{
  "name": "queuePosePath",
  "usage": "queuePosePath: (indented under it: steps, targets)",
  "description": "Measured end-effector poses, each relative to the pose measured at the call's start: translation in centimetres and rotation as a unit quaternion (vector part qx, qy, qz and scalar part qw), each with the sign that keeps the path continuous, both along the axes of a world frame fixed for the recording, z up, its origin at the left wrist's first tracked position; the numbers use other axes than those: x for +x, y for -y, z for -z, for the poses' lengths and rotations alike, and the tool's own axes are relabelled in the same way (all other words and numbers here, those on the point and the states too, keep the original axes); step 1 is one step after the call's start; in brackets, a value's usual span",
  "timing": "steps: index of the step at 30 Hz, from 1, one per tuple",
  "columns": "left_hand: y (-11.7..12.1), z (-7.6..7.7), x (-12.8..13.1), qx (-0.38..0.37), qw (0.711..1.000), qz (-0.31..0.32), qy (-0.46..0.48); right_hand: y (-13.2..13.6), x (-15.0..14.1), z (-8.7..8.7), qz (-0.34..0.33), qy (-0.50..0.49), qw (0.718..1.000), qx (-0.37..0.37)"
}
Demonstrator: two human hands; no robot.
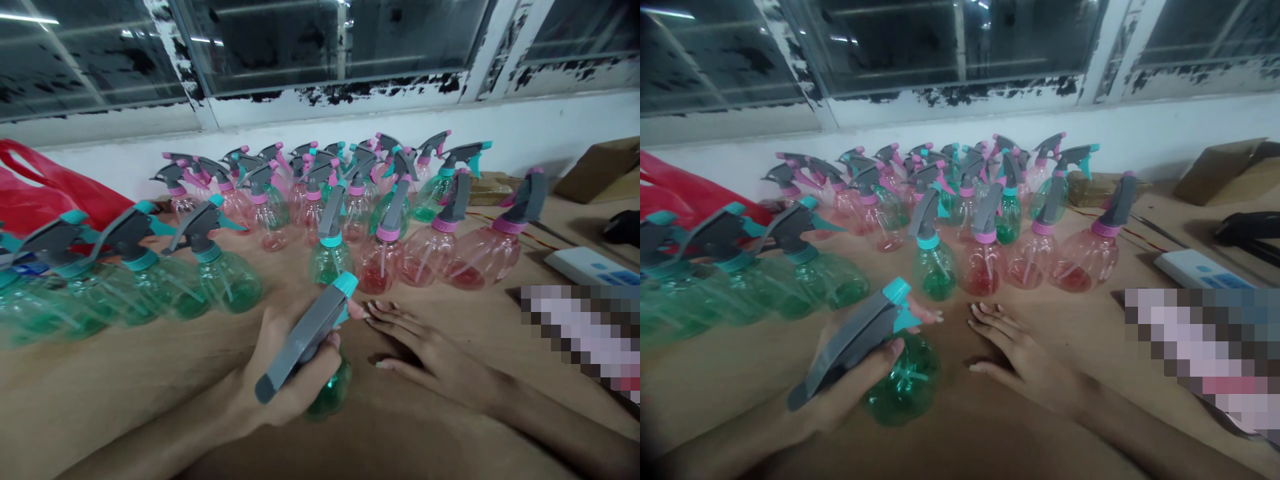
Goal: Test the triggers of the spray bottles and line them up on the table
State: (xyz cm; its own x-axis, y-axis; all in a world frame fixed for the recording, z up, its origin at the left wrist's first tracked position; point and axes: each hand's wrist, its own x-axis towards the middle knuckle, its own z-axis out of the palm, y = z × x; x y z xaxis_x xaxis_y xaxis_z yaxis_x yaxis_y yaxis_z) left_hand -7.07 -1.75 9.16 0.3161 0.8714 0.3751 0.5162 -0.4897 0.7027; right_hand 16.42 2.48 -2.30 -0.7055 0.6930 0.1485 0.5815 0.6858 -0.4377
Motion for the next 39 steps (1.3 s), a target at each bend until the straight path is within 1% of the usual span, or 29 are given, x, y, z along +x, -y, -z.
queuePosePath:
  steps: [6, 9, 13, 18, 25, 32, 39]
  targets:
    - [-0.17, -0.54, -0.05, 0.015, 1.000, -0.001, -0.004, 0.09, -0.05, -0.23, 0.004, 0.002, 1.000, 0.000]
    - [-0.22, -0.57, -0.10, 0.018, 0.999, -0.017, -0.023, 0.11, -0.09, -0.38, 0.003, 0.003, 1.000, -0.002]
    - [-0.30, -0.35, 0.02, 0.030, 0.998, -0.038, -0.031, 0.14, -0.09, -0.45, 0.003, 0.003, 1.000, -0.003]
    - [-0.42, 0.15, -0.02, 0.046, 0.997, -0.050, -0.033, 0.17, -0.09, -0.46, 0.005, 0.010, 1.000, -0.003]
    - [-0.26, 0.20, -0.10, 0.045, 0.997, -0.049, -0.043, 0.12, -0.08, -0.38, 0.005, -0.005, 1.000, -0.011]
    - [-0.31, 0.04, -0.20, 0.026, 0.999, -0.023, -0.039, 0.14, -0.07, -0.42, 0.002, -0.011, 1.000, -0.009]
    - [-0.42, -0.14, -0.03, 0.030, 0.998, -0.034, -0.037, 0.09, -0.05, -0.36, 0.001, -0.015, 1.000, -0.009]
